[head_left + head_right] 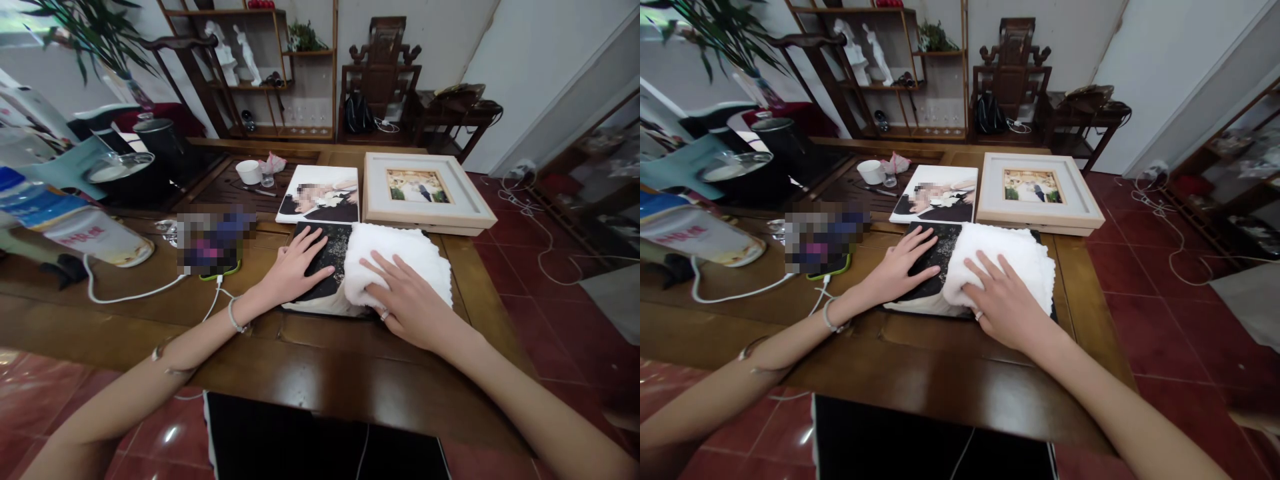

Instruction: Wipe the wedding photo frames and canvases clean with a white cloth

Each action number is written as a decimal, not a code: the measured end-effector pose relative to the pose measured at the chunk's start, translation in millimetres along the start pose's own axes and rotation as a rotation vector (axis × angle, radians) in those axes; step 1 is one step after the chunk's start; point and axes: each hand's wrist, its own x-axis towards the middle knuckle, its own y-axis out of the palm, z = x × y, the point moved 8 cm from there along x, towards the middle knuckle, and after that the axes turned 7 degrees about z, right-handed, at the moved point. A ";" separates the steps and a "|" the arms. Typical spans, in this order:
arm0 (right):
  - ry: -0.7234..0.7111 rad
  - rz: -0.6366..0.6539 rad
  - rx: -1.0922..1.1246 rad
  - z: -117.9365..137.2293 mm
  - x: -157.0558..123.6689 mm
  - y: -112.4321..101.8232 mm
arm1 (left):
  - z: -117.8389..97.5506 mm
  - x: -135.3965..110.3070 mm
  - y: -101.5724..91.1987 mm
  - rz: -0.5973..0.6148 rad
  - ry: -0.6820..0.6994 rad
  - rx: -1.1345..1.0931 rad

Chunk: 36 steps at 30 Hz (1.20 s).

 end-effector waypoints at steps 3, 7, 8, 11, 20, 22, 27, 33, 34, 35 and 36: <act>-0.006 0.011 0.006 14.9 -5.2 -0.6 | -4.2 -6.4 1.0 0.031 0.053 0.027; -0.067 0.043 0.076 41.5 -19.4 -5.4 | -9.8 -13.6 -0.5 0.033 0.116 0.048; -0.067 0.044 0.091 41.4 -21.2 -6.8 | -10.4 -13.9 -0.7 0.036 0.122 0.046; -0.016 0.016 0.094 19.4 -18.4 -9.6 | -10.3 -13.4 -1.8 0.039 0.123 0.022; 0.173 0.026 0.058 -26.3 -14.0 -13.3 | -3.8 -23.3 -3.3 -0.128 -0.003 -0.084; 0.145 0.080 0.078 -9.6 -23.9 -13.0 | -4.9 -24.6 -1.7 -0.121 -0.001 -0.088; 0.059 0.094 0.093 7.9 -31.5 -11.6 | -5.3 -21.8 2.0 -0.017 0.002 -0.076; 0.040 -0.051 0.017 -28.6 -0.1 -2.3 | -3.7 -19.0 2.4 0.034 0.004 -0.091; 0.036 -0.060 0.003 -29.7 3.3 -0.6 | -3.8 -19.1 2.3 0.032 0.007 -0.093; 0.038 -0.061 -0.008 -28.0 5.2 0.8 | -4.0 -19.2 2.4 0.030 0.011 -0.093; 0.042 -0.055 -0.015 -23.0 5.5 2.0 | -3.9 -19.2 2.6 0.027 0.013 -0.094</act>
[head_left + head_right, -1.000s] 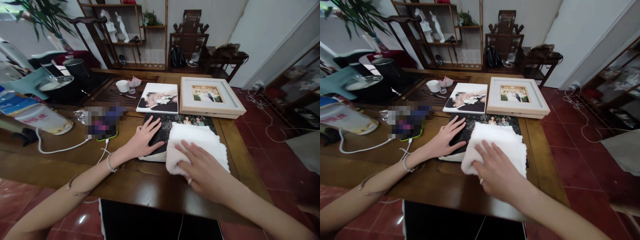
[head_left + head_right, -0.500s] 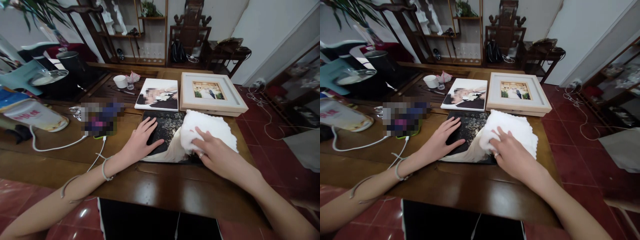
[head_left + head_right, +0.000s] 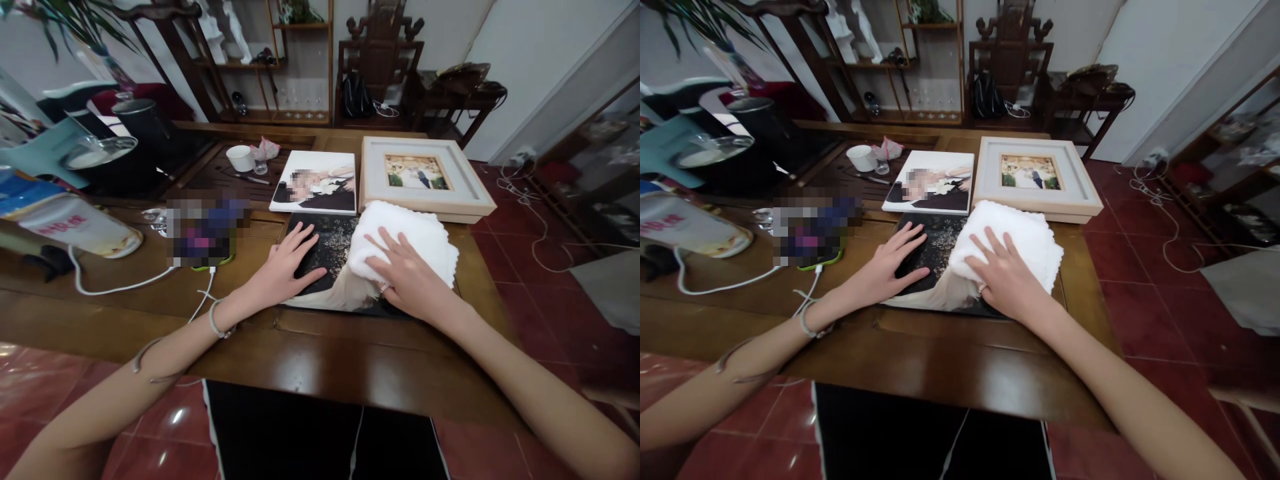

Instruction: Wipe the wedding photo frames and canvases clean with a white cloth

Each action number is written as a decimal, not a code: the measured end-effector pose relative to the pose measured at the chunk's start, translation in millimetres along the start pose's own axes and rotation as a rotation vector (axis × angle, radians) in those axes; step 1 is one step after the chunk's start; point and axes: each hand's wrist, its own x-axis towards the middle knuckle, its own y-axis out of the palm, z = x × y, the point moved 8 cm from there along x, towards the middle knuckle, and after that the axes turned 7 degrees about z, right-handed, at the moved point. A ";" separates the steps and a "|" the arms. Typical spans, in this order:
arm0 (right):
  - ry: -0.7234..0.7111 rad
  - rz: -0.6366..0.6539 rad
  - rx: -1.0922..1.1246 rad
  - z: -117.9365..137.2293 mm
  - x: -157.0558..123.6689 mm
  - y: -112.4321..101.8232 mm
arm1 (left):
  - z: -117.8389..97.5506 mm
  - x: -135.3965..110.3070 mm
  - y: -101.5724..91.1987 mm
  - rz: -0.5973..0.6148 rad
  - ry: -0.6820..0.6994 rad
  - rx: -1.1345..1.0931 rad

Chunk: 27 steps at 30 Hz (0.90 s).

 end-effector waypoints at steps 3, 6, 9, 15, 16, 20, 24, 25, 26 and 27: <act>-0.036 0.062 0.009 34.1 -8.5 2.9 | 2.8 0.6 -0.5 -0.022 -0.019 -0.015; -0.156 0.109 0.058 73.5 -21.8 2.7 | 4.2 2.4 0.3 -0.025 -0.009 -0.008; -0.219 0.112 0.117 75.9 -25.2 -0.3 | 4.4 3.9 2.1 -0.016 0.019 0.030; -0.033 -0.038 0.043 -2.4 -6.2 -11.1 | 4.0 3.4 2.3 -0.013 0.048 0.053; -0.003 -0.051 0.013 -6.7 -5.5 -12.1 | 2.8 2.8 1.9 -0.016 0.055 0.057; -0.039 0.019 -0.088 31.3 -14.4 -7.2 | -1.4 0.2 1.4 -0.027 0.063 0.090; -0.227 0.018 -0.022 81.4 -27.4 -5.4 | -0.2 -1.0 1.9 -0.038 0.045 0.092; -0.247 0.010 0.005 80.8 -26.9 -5.5 | 0.3 -1.1 2.1 -0.037 0.048 0.090; -0.247 0.000 0.024 73.6 -24.3 -5.6 | 0.7 -1.1 2.6 -0.031 0.054 0.090; -0.228 -0.012 0.032 61.2 -20.0 -5.6 | 0.9 -1.0 3.0 -0.024 0.063 0.093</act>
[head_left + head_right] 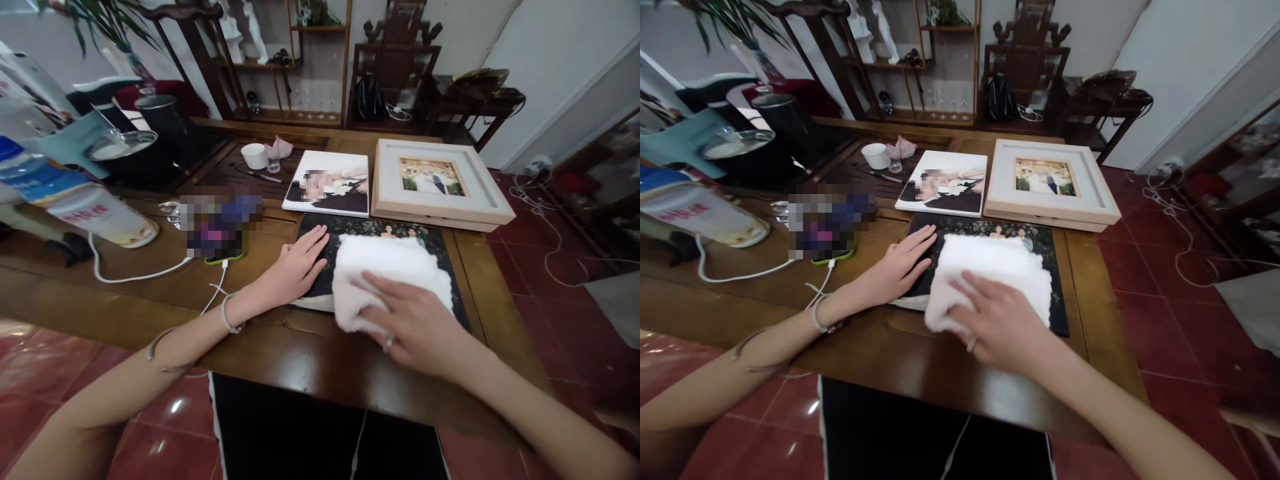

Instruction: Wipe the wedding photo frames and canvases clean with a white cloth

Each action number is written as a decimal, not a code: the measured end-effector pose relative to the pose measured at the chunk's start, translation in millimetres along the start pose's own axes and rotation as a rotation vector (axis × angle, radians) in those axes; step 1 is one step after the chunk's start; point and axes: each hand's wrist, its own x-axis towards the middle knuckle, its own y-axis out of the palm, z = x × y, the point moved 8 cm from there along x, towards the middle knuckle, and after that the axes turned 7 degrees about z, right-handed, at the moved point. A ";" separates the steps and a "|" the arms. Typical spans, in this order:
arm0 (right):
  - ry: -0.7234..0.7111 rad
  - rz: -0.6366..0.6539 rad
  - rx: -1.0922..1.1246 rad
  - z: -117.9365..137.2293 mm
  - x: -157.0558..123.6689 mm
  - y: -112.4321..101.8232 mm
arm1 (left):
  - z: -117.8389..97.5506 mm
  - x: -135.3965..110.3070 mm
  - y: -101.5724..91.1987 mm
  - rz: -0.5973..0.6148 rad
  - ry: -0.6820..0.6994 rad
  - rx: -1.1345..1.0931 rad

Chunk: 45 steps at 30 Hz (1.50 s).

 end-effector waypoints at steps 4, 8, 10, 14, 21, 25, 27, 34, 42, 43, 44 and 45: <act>0.164 -0.069 -0.066 -63.3 4.1 -3.9 | -1.6 0.4 0.3 0.026 0.029 0.041; 0.226 -0.033 -0.151 -54.7 2.1 -5.0 | -5.5 0.1 0.0 0.039 0.030 0.091; 0.158 0.014 -0.142 -21.1 -0.6 -3.2 | -6.6 -0.6 0.0 0.034 0.023 0.100; -0.002 0.031 0.010 23.1 -5.5 -3.4 | -5.5 -1.8 0.1 0.029 0.006 0.082; 0.194 -0.065 -0.033 -69.8 4.3 -2.5 | -4.9 -2.7 -4.5 0.042 0.023 0.008; 0.238 -0.039 -0.107 -66.0 6.0 1.8 | -1.1 -1.8 -7.2 0.008 0.030 -0.051; 0.193 -0.008 -0.108 -35.7 4.6 3.7 | 2.2 -0.8 -8.5 -0.032 0.034 -0.083; 0.041 0.063 0.032 12.6 10.8 0.8 | 7.3 0.4 -6.9 -0.051 0.017 -0.110; 0.137 -0.076 -0.053 -71.4 41.9 0.8 | 7.2 0.5 -7.3 -0.037 0.008 -0.150; 0.145 -0.064 -0.066 -68.0 42.0 2.2 | 7.4 0.9 -6.9 -0.033 0.005 -0.157; 0.156 -0.043 -0.072 -61.2 40.9 3.6 | 7.6 1.2 -6.7 -0.031 0.001 -0.165; 0.167 -0.014 -0.069 -51.6 38.7 5.0 | 7.8 1.4 -6.6 -0.028 -0.003 -0.173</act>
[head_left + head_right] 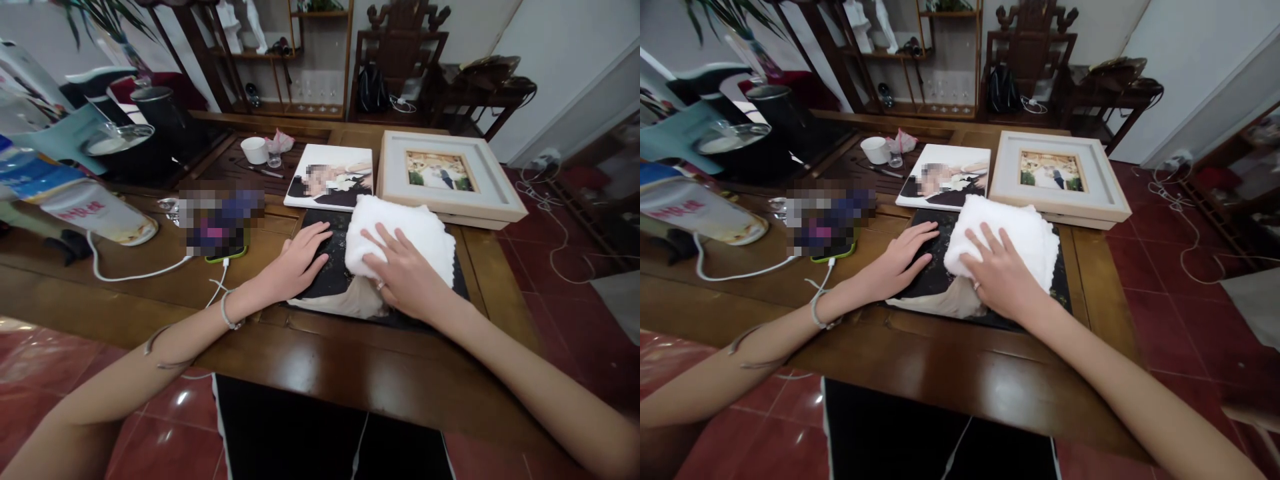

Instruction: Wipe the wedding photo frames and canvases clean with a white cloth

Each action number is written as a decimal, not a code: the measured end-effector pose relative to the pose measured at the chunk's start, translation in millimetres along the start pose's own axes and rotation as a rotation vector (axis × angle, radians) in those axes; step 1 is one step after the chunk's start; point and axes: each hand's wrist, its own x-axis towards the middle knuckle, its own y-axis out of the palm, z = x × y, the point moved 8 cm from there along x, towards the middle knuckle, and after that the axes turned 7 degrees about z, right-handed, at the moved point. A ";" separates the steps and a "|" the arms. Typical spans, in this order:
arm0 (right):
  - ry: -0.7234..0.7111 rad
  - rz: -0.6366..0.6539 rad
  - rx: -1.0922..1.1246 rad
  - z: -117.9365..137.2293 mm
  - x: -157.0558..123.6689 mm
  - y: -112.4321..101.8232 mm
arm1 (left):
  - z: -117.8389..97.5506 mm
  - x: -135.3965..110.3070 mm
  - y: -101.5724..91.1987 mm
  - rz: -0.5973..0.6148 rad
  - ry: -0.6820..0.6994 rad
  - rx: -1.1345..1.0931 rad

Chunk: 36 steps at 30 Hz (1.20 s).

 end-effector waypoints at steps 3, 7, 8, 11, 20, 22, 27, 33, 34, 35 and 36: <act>-0.010 0.079 0.056 38.3 -18.5 -0.3 | 1.4 0.6 1.3 0.019 -0.030 -0.019; -0.133 0.105 0.173 80.1 -39.0 -2.7 | 1.9 1.4 3.2 0.052 -0.051 -0.011; -0.151 0.106 0.190 81.6 -39.8 -2.6 | 1.9 1.6 3.3 0.057 -0.053 -0.007; -0.142 0.108 0.201 62.5 -31.2 -0.8 | 2.9 1.9 4.1 0.079 -0.071 0.001; 0.079 0.025 0.060 -6.3 -10.5 -5.0 | -1.0 1.7 1.5 0.062 -0.047 0.040; 0.080 0.058 0.078 11.2 -18.6 -3.1 | -0.7 1.9 1.9 0.061 -0.047 0.045; -0.088 0.096 0.189 76.8 -41.6 -3.2 | -0.7 2.0 2.9 0.068 -0.047 0.071; -0.099 0.073 0.217 45.9 -25.5 -4.4 | -0.9 1.5 3.0 0.056 -0.034 0.069; -0.070 0.044 0.192 30.8 -20.7 -4.9 | -0.8 1.4 2.9 0.049 -0.030 0.067; -0.038 0.011 0.163 15.7 -16.7 -5.6 | -0.6 1.3 2.7 0.041 -0.026 0.065; -0.004 -0.025 0.134 1.7 -13.9 -6.5 | -0.2 1.2 2.5 0.033 -0.025 0.062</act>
